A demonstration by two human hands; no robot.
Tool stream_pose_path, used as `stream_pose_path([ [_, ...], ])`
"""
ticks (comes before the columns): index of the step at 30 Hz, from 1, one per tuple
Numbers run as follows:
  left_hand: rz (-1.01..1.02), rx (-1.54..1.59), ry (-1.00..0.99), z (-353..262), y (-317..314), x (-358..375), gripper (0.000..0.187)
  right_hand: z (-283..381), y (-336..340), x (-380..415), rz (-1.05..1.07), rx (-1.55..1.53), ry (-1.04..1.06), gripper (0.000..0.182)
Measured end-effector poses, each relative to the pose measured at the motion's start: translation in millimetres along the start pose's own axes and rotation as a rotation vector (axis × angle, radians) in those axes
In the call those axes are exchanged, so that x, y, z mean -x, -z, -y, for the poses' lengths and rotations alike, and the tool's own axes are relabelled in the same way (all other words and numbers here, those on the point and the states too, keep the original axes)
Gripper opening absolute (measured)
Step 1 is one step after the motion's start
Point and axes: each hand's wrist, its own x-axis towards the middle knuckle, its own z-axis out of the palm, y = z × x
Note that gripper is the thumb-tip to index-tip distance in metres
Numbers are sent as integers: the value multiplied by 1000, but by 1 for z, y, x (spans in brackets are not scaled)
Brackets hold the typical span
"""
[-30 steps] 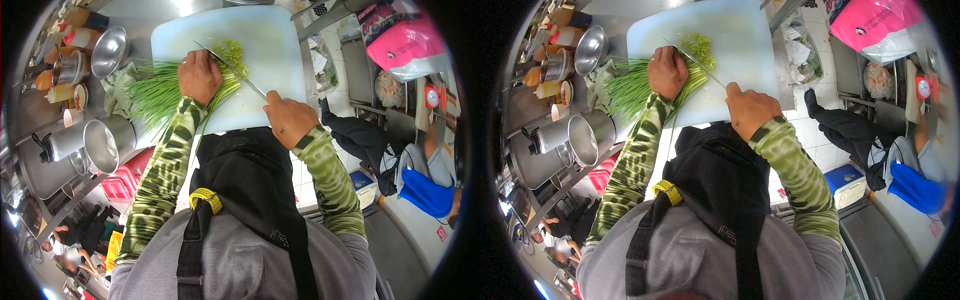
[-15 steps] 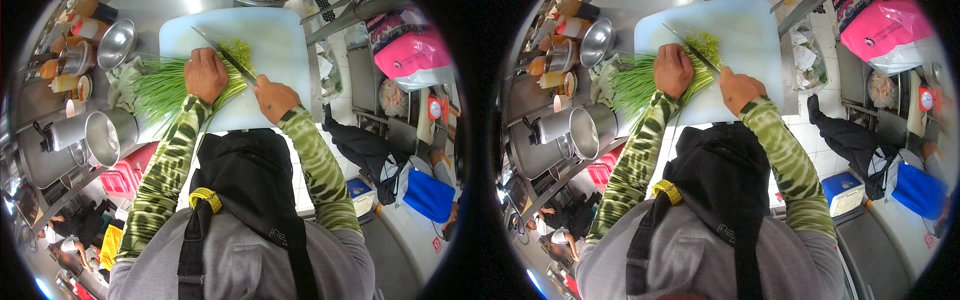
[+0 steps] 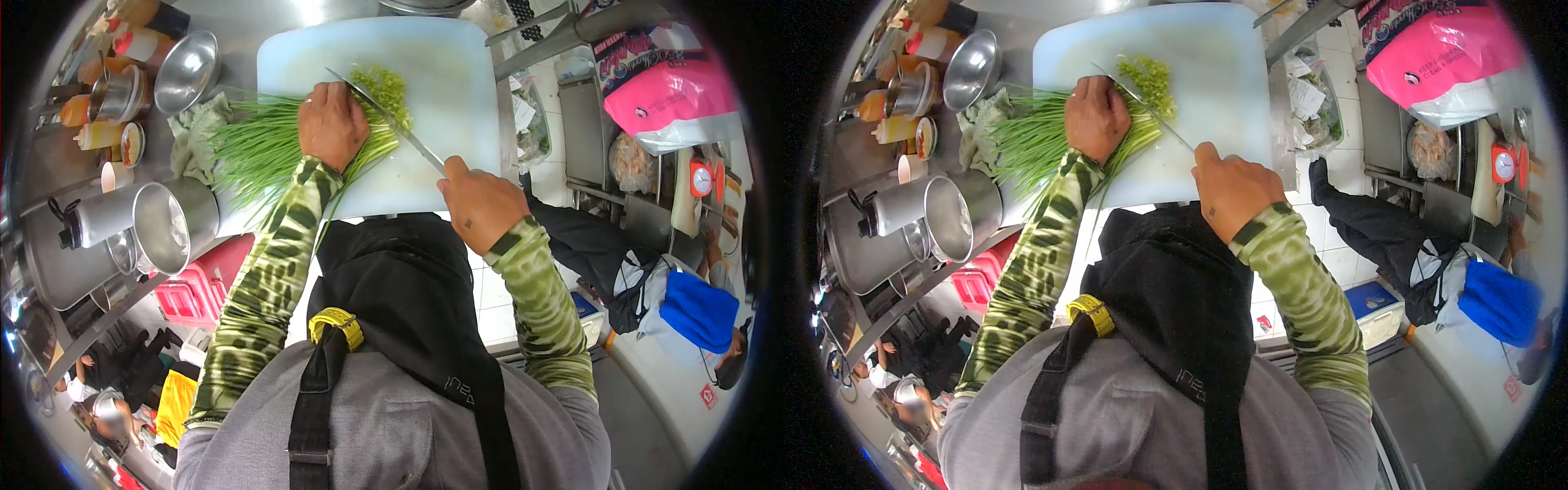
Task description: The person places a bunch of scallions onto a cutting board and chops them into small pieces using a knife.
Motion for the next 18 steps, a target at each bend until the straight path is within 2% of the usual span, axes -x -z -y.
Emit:
stream_pose_path([
  [9,17,-14,19,-5,4,0,10,-1,1,-17,104,19,3,22],
  [15,-9,-23,21,-1,-1,2,8,-12,-48,-67,20,-35,70,19],
  [18,6,-29,19,0,1,2,7,-9,-48,-74,67,-4,22,19],
])
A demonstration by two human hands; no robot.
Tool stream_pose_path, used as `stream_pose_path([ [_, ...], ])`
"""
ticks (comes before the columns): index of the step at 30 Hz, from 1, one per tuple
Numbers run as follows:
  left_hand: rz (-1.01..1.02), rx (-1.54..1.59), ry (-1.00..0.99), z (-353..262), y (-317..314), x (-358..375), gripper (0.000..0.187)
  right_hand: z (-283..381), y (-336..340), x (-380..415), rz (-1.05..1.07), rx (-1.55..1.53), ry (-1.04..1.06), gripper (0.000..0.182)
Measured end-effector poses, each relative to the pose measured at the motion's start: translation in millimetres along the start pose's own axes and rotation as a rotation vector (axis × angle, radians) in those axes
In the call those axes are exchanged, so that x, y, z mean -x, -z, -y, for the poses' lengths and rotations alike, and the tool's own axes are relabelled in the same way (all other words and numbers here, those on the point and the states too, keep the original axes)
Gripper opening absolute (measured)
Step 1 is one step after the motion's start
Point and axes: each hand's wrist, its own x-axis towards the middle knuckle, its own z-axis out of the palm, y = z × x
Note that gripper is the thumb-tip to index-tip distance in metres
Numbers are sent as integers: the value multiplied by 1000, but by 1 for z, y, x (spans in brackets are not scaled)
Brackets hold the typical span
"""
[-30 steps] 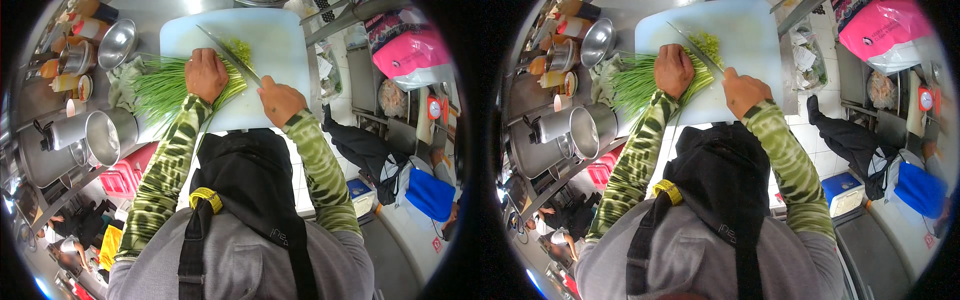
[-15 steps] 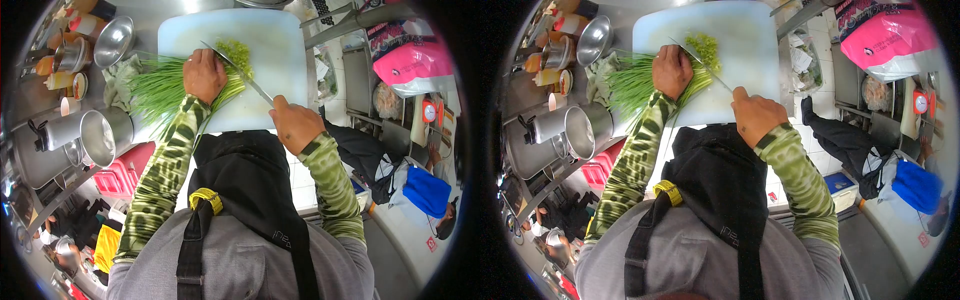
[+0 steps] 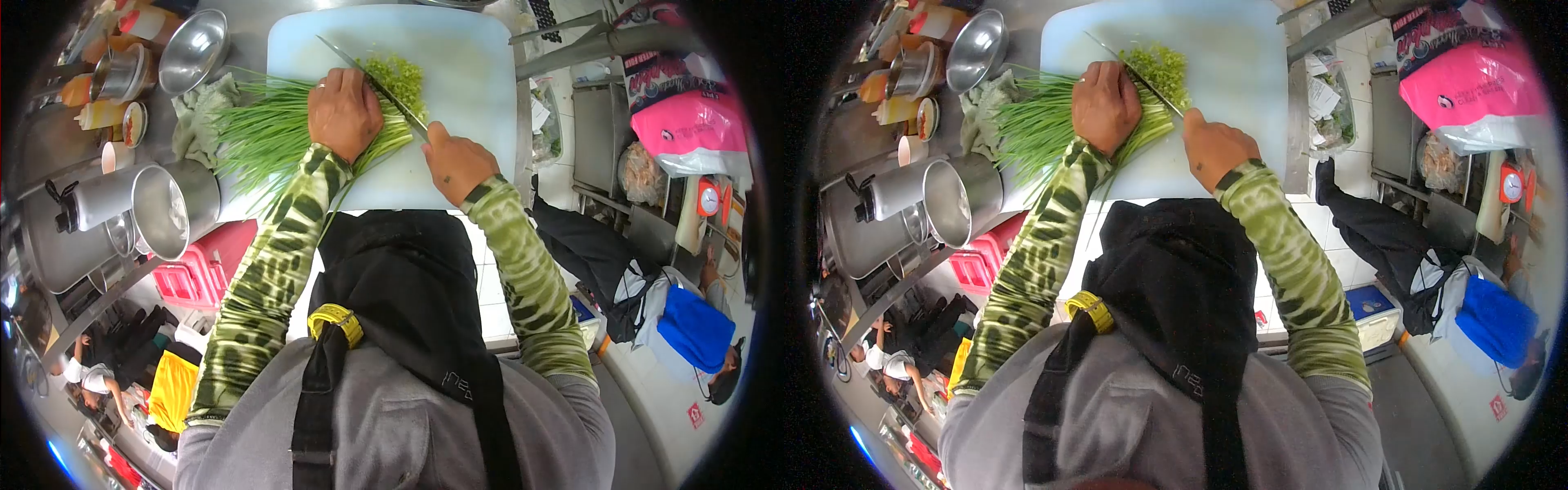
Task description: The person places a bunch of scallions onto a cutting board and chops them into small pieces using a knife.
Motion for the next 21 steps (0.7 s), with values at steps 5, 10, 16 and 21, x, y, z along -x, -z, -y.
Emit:
stream_pose_path([
  [5,28,13,-56,5,0,-3,5,-4,-1,-1,-59,-66,18,21],
  [10,79,93,-33,13,3,-9,9,-2,3,2,-60,-109,-13,24],
  [16,191,119,15,17,6,-22,13,-14,1,14,-91,-127,-17,25],
  [21,267,106,48,21,11,-30,15,-12,-6,22,-129,-155,-17,25],
])
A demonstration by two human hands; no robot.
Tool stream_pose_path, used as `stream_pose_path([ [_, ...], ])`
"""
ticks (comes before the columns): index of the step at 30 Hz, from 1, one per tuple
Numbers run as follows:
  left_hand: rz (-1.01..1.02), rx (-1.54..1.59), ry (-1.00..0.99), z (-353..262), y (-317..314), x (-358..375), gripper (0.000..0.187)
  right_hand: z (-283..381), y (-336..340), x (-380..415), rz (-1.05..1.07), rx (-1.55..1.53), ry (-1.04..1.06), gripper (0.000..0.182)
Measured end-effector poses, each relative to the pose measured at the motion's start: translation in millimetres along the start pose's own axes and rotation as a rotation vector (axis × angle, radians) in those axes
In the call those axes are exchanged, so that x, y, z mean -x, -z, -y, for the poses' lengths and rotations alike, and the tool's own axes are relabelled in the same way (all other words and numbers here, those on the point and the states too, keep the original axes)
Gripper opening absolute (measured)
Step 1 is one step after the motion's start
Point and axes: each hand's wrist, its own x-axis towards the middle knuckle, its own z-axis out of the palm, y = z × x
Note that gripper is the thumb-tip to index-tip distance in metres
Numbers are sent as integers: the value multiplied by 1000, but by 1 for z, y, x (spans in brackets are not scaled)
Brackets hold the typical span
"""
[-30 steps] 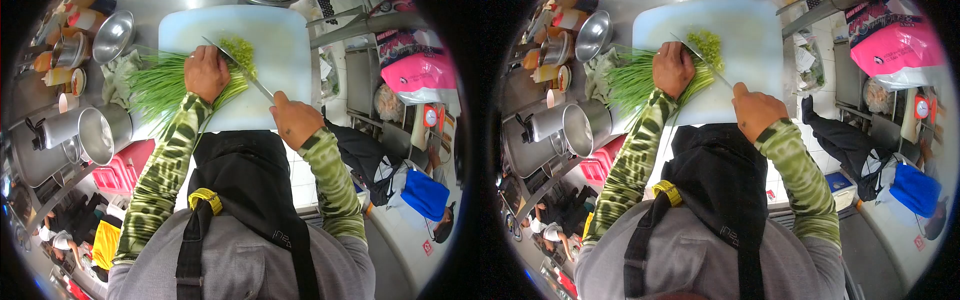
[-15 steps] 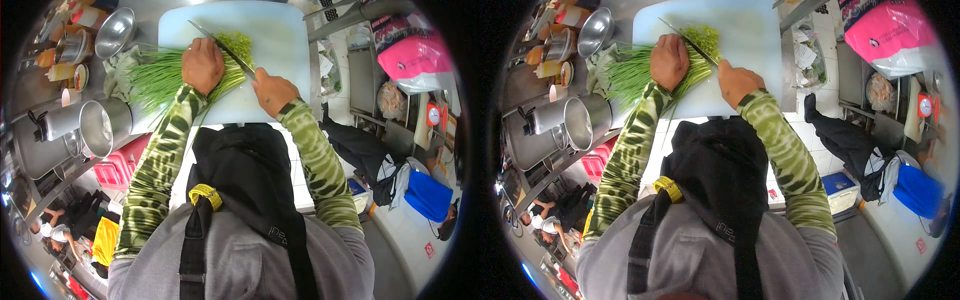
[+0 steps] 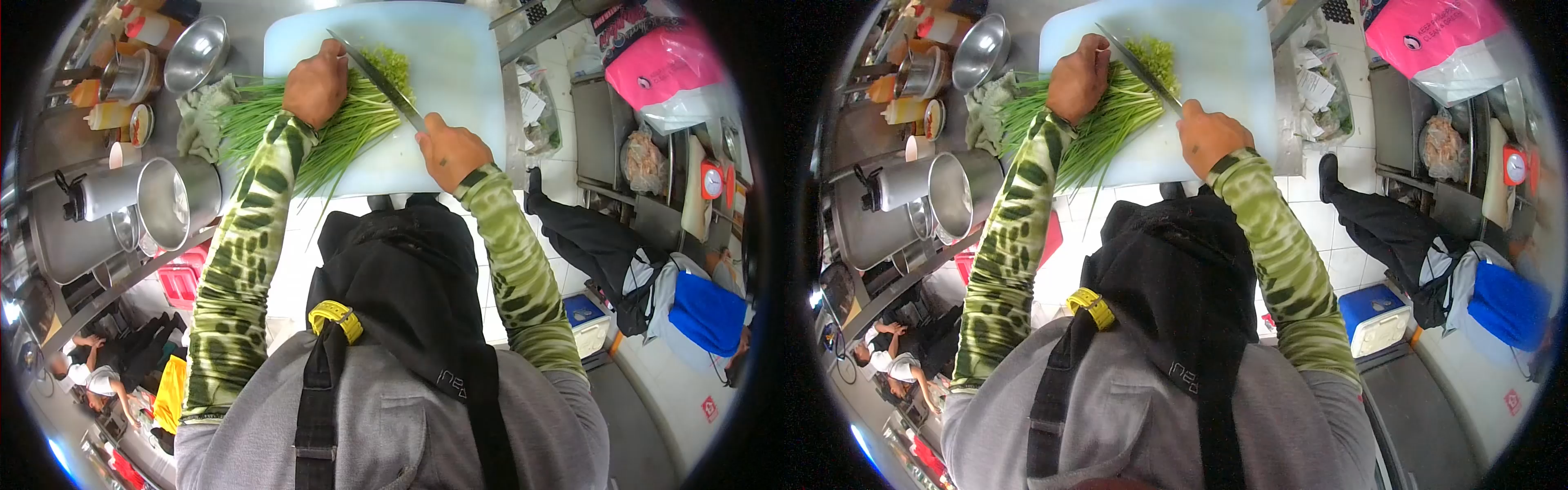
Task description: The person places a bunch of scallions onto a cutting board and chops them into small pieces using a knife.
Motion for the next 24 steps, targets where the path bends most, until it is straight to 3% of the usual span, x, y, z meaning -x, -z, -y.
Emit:
stream_pose_path([
  [5,20,-38,32,-9,3,3,24,6,0,0,21,-20,-56,25],
  [8,102,22,62,-9,14,-2,42,6,1,0,36,-35,-70,25],
  [11,348,137,141,-25,41,-8,74,2,3,3,34,-39,-78,26],
  [12,515,101,70,-26,43,-11,108,0,2,5,33,-38,-77,26],
  [15,524,-173,-84,-25,34,7,123,-5,-2,5,4,-49,-73,26],
  [16,510,-219,-127,-20,31,12,137,-4,-1,5,4,-53,-80,26],
  [20,446,-448,-199,-22,27,32,135,-1,-3,6,-6,-37,-96,26],
  [24,448,-370,-91,-20,28,34,118,-2,-6,8,-37,-28,-97,26],
])
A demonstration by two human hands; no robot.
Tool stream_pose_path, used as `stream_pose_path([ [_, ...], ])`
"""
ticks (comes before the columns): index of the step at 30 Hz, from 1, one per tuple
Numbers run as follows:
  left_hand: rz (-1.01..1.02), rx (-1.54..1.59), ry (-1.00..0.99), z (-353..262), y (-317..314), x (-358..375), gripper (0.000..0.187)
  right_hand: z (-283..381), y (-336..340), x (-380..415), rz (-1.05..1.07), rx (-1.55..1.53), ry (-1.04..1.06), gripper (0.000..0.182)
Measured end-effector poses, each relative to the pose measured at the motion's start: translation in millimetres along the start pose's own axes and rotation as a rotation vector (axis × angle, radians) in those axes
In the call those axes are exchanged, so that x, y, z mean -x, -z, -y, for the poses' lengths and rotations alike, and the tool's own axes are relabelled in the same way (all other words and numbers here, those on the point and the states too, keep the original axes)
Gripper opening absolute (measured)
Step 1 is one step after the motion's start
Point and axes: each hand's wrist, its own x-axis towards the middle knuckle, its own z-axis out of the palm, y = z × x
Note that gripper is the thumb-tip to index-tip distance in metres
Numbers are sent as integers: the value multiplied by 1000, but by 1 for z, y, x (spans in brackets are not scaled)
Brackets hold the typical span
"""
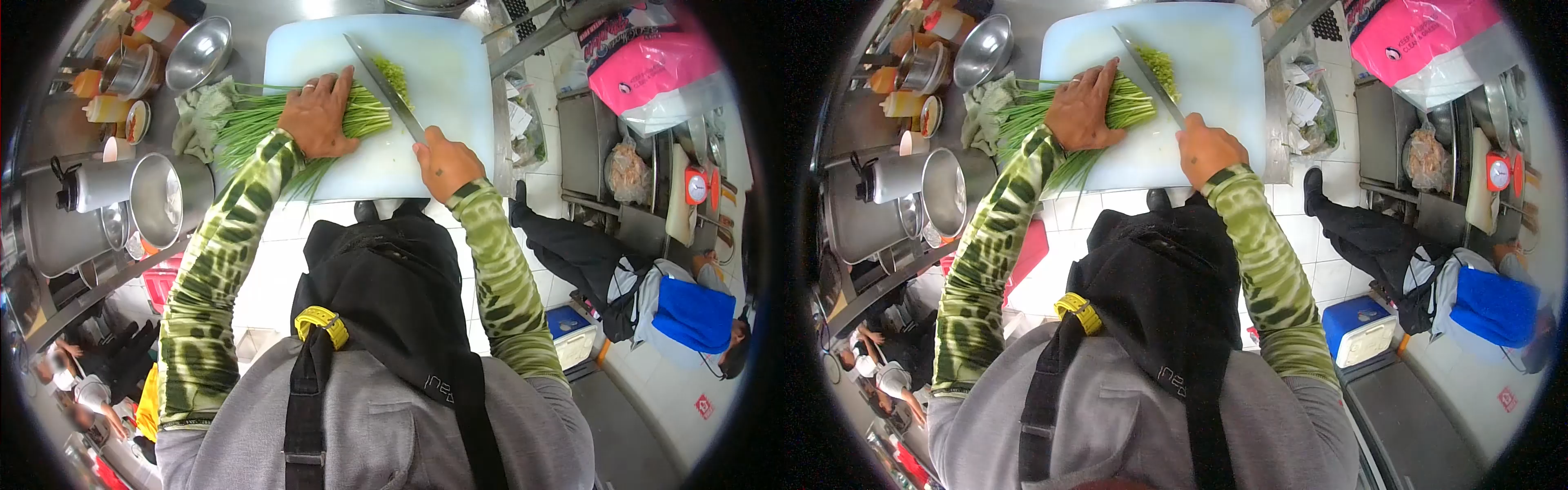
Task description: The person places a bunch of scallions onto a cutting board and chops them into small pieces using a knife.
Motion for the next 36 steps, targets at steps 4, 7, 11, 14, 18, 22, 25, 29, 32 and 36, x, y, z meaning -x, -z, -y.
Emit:
stream_pose_path([
  [4,17,48,89,4,1,-6,111,7,-6,1,-26,38,-33,26],
  [7,21,32,138,-5,3,-9,112,21,-14,9,-62,63,-51,27],
  [11,41,25,171,-6,1,-9,114,29,-24,14,-119,63,-62,27],
  [14,38,12,186,-8,4,-8,111,32,-27,13,-163,78,-66,26],
  [18,63,32,174,-7,7,-6,121,37,-30,15,-171,91,-67,26],
  [22,134,27,186,-8,17,-5,131,35,-25,17,-180,78,-94,26],
  [25,167,81,168,-5,25,-5,132,34,-19,23,-199,41,-80,26],
  [29,156,265,81,22,17,-9,118,28,-18,26,-212,31,-76,26],
  [32,161,463,-12,43,22,-11,90,24,-17,27,-213,19,-64,27],
  [36,27,625,-72,57,20,-8,56,24,-16,30,-227,6,-50,26],
])
